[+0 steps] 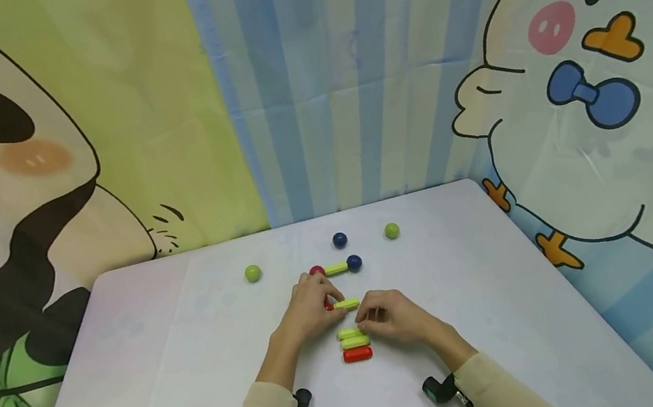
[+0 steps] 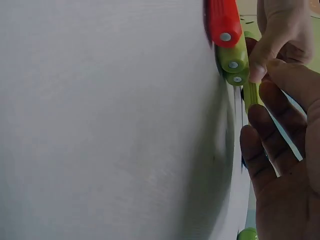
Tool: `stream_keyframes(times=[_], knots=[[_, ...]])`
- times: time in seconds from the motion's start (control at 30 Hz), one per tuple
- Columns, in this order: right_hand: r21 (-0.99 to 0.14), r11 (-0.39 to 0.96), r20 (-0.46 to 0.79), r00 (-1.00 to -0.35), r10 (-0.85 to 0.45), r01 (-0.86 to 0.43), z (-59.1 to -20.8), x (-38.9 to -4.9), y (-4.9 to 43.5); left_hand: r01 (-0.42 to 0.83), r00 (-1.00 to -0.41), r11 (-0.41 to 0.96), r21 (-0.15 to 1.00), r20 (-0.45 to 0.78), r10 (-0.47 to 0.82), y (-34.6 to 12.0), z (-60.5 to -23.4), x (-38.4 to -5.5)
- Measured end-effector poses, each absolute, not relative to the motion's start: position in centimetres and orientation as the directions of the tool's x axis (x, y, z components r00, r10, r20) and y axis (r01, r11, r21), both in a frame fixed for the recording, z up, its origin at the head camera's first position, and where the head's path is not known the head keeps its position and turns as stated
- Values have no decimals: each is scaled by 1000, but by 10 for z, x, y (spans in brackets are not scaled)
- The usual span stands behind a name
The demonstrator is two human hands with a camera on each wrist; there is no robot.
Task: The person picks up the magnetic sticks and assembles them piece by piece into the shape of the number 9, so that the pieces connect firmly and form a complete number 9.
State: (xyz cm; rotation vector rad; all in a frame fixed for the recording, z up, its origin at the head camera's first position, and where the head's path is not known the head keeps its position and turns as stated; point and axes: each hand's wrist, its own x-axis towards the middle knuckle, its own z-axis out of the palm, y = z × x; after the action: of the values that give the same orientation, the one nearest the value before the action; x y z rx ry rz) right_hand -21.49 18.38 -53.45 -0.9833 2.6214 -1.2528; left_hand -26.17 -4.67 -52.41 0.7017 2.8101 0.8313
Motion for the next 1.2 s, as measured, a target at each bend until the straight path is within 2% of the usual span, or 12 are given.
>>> stream_keyframes(times=[0.27, 0.67, 1.03, 1.2], knots=[[-696, 451, 175, -742, -647, -558, -537, -213, 180, 398, -883, 736, 547, 13, 468, -46, -522, -260], [-678, 583, -5, -791, -612, -447, -526, -216, 175, 417, -875, 738, 531, 14, 484, -48, -524, -264], [-606, 678, -105, -803, -587, -416, -517, -221, 182, 427, -871, 732, 532, 25, 490, -46, -521, -263], [-598, 695, -113, -816, -567, -400, -516, -219, 189, 426, -871, 733, 531, 23, 490, -46, -521, -263]])
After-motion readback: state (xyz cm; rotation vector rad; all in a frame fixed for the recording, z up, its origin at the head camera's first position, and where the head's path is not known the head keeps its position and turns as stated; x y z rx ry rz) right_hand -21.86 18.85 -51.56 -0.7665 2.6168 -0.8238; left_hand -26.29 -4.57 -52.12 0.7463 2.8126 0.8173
